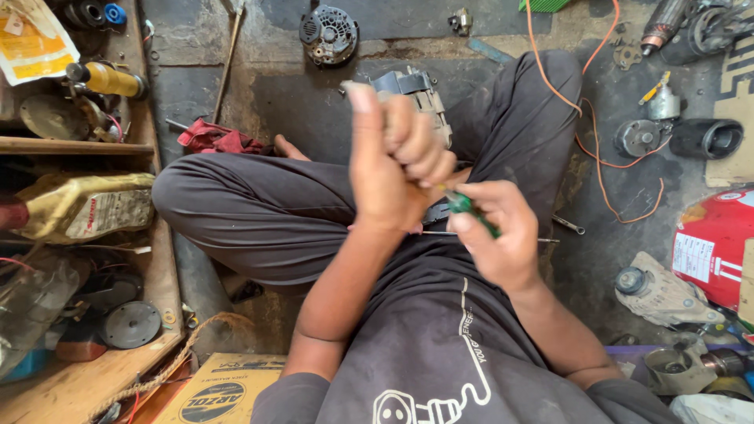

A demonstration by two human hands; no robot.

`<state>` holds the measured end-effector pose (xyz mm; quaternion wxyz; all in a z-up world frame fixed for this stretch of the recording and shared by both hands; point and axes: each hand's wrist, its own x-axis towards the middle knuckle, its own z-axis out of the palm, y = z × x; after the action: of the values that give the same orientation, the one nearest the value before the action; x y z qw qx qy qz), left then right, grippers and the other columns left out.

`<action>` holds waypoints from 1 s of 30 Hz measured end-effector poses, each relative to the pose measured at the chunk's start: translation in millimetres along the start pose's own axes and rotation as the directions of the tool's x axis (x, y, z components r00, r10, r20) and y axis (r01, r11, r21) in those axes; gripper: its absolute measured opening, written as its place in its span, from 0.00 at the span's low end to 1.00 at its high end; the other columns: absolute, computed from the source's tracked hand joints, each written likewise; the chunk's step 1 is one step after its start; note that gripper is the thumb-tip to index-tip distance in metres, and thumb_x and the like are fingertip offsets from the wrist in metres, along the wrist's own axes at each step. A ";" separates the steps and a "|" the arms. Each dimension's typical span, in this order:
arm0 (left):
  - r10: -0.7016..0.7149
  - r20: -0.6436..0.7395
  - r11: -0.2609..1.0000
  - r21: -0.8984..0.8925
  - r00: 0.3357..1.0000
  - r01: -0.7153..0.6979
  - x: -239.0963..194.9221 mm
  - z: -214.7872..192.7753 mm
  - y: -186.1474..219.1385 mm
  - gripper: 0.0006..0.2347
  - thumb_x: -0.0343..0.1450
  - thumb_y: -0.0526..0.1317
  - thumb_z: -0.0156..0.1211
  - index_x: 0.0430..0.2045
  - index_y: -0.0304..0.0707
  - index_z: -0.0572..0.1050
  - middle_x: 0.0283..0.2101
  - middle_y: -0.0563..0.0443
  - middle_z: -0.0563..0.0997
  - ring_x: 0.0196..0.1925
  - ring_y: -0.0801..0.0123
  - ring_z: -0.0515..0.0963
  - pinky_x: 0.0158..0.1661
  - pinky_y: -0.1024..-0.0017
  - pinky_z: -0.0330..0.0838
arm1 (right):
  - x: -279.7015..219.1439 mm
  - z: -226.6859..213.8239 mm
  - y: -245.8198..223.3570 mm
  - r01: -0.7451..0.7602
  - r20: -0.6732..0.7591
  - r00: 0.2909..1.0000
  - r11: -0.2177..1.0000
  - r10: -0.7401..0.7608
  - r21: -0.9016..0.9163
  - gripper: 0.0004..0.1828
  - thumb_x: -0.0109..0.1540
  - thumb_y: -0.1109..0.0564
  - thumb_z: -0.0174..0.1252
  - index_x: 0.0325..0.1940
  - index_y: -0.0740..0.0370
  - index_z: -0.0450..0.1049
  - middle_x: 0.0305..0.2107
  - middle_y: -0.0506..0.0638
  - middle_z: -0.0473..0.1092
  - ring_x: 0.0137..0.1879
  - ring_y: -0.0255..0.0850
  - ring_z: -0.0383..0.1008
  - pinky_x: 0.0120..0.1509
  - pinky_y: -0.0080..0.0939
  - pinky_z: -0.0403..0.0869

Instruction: The person disassembles a car alternator while sitting on the floor. They use a screwdriver and pliers to remove screws and extract internal components, including the rotor and brushes, placing them on the floor.

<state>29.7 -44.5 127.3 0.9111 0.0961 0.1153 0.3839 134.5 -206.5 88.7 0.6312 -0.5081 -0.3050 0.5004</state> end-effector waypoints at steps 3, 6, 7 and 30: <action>0.052 -0.050 0.997 0.059 0.997 -0.049 -1.4 1.3 -4.0 0.23 0.81 0.59 0.37 0.20 0.45 0.54 0.19 0.59 0.52 0.19 0.75 0.46 0.23 0.72 0.45 | 4.7 12.7 -3.1 0.251 0.017 0.965 0.901 -0.263 -0.352 0.16 0.71 0.61 0.57 0.61 0.65 0.64 0.37 0.56 0.71 0.32 0.36 0.67 0.39 0.35 0.66; 0.073 0.004 0.996 0.049 0.997 -0.073 0.1 -2.0 -7.1 0.23 0.82 0.59 0.37 0.20 0.45 0.54 0.19 0.59 0.52 0.18 0.75 0.46 0.22 0.73 0.45 | 12.8 4.8 -8.3 0.084 0.052 0.995 0.996 -0.082 -0.038 0.16 0.71 0.60 0.56 0.61 0.65 0.63 0.36 0.55 0.70 0.31 0.36 0.65 0.38 0.36 0.66; 0.021 0.022 0.999 0.042 1.000 -0.022 0.8 -2.9 -9.7 0.23 0.82 0.58 0.37 0.21 0.45 0.54 0.19 0.59 0.52 0.19 0.75 0.46 0.22 0.73 0.46 | 18.7 -3.4 -10.7 -0.299 0.219 0.951 0.828 0.218 0.474 0.16 0.72 0.59 0.56 0.61 0.66 0.63 0.32 0.53 0.69 0.26 0.34 0.62 0.32 0.34 0.63; 0.438 0.469 -0.226 0.883 0.767 -0.411 10.4 -107.0 -14.1 0.17 0.66 0.41 0.78 0.40 0.39 0.73 0.71 0.31 0.58 0.75 0.42 0.62 0.73 0.51 0.58 | 20.2 -6.9 -46.1 0.082 -0.053 0.957 0.437 -0.287 -0.896 0.15 0.64 0.65 0.64 0.56 0.65 0.77 0.35 0.58 0.74 0.38 0.48 0.77 0.43 0.42 0.73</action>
<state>15.9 -37.5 19.9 0.3668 0.7375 0.3180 0.4695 161.8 -189.1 127.8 0.3523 -0.7715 -0.5099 0.1437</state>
